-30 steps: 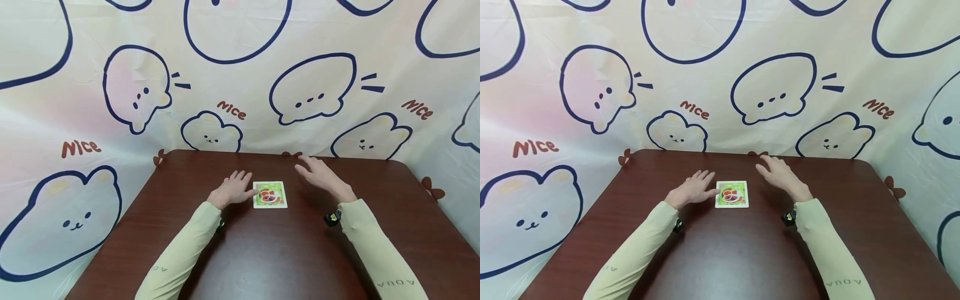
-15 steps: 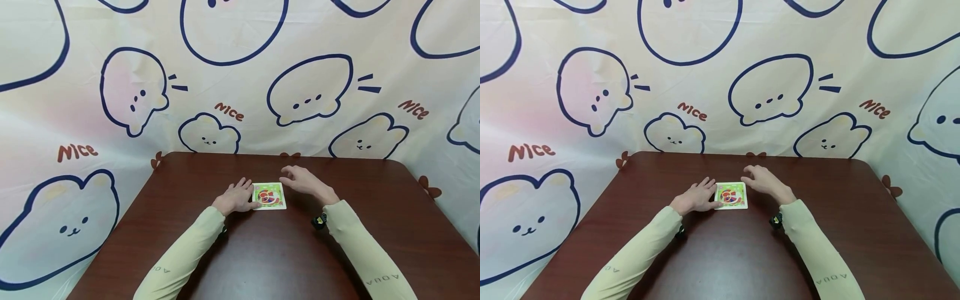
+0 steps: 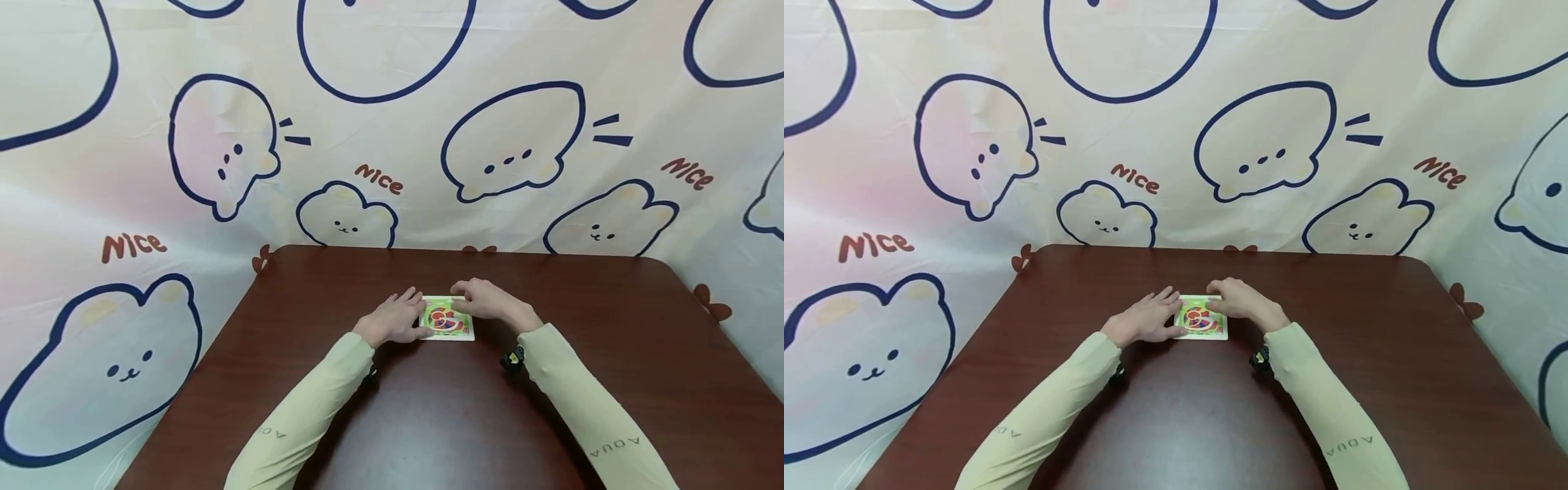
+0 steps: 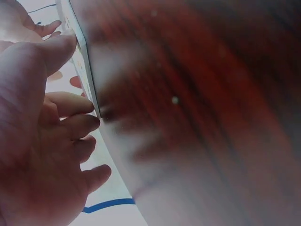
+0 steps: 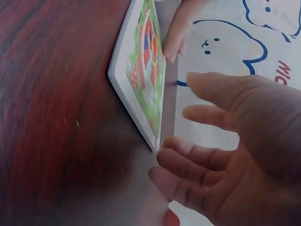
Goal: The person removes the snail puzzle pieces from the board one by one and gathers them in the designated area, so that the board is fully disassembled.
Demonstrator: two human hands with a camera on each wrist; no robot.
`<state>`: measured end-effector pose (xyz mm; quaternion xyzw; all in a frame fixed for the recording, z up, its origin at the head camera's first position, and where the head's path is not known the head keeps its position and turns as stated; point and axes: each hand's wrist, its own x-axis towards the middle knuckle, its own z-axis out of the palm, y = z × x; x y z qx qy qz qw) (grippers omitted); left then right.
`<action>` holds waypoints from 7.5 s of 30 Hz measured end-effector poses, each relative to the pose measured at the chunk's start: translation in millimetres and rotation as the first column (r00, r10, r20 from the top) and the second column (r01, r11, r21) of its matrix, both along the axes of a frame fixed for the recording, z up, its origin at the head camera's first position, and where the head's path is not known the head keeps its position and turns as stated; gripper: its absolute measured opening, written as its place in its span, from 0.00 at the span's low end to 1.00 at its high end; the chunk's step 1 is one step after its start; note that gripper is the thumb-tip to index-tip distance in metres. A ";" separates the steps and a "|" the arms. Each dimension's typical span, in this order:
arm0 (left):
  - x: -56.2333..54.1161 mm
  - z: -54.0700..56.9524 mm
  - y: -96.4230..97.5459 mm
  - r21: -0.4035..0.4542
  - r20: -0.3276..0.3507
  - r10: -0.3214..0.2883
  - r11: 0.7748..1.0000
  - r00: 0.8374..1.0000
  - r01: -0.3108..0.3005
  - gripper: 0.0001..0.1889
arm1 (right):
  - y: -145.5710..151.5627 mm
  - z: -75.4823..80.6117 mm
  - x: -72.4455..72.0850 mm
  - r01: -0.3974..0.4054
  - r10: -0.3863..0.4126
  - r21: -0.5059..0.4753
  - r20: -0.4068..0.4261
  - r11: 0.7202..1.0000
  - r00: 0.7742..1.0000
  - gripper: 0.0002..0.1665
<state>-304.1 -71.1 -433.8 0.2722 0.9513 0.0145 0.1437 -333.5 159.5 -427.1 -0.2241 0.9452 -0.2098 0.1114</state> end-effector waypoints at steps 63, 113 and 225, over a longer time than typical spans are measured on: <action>-6.3 3.7 18.2 0.069 0.116 0.203 0.975 0.972 -0.211 0.42 | -34.6 -11.6 -11.8 -0.068 0.065 0.028 0.091 0.997 0.994 0.21; -5.8 2.8 19.3 0.100 0.158 0.206 0.970 0.966 -0.223 0.40 | -35.9 -15.7 -17.5 -0.116 0.113 0.008 0.172 0.993 0.979 0.13; -4.8 0.7 21.7 0.096 0.124 0.225 0.966 0.966 -0.238 0.34 | 14.6 -4.6 -18.5 0.026 0.028 -0.262 0.198 0.965 0.980 0.08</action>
